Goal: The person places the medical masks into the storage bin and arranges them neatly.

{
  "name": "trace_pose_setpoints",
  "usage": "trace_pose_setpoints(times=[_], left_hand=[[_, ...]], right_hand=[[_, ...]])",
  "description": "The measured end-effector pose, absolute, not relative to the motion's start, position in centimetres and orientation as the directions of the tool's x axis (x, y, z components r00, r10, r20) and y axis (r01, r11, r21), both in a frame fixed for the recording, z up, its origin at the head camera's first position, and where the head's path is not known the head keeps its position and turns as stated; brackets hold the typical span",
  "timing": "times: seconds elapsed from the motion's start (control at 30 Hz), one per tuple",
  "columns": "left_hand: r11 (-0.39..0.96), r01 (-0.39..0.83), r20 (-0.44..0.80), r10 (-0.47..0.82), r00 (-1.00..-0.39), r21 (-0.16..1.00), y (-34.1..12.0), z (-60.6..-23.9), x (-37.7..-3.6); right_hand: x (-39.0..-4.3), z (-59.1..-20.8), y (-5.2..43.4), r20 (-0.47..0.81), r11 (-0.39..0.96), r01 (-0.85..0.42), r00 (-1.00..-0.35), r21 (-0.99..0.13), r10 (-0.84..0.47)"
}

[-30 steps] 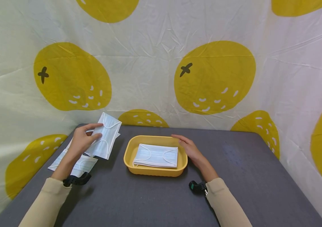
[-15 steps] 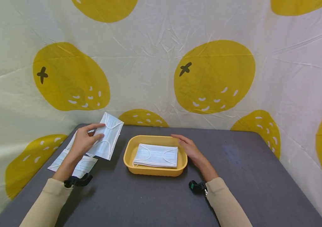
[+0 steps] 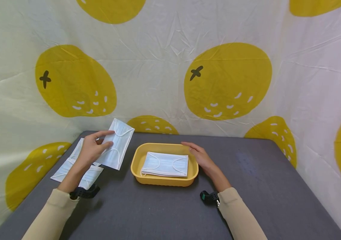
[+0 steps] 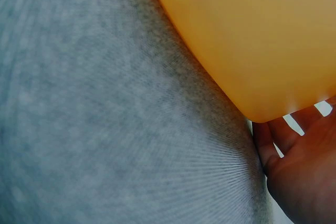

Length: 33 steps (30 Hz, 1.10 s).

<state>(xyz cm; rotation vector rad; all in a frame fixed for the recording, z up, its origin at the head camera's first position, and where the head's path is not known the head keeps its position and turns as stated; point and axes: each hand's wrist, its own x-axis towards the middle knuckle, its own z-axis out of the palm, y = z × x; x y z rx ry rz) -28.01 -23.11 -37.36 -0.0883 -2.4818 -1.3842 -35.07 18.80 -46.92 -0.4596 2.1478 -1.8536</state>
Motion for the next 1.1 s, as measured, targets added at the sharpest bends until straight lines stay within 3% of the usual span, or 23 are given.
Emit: trace_pose_setpoints(times=[1.1], left_hand=[[0.462,0.214,0.271,-0.061,-0.961,0.861,-20.7,-37.2,-27.6]], right_hand=[[-35.1,-46.8,18.9,0.005,0.136,-0.068,-0.908,-0.988,-0.419]])
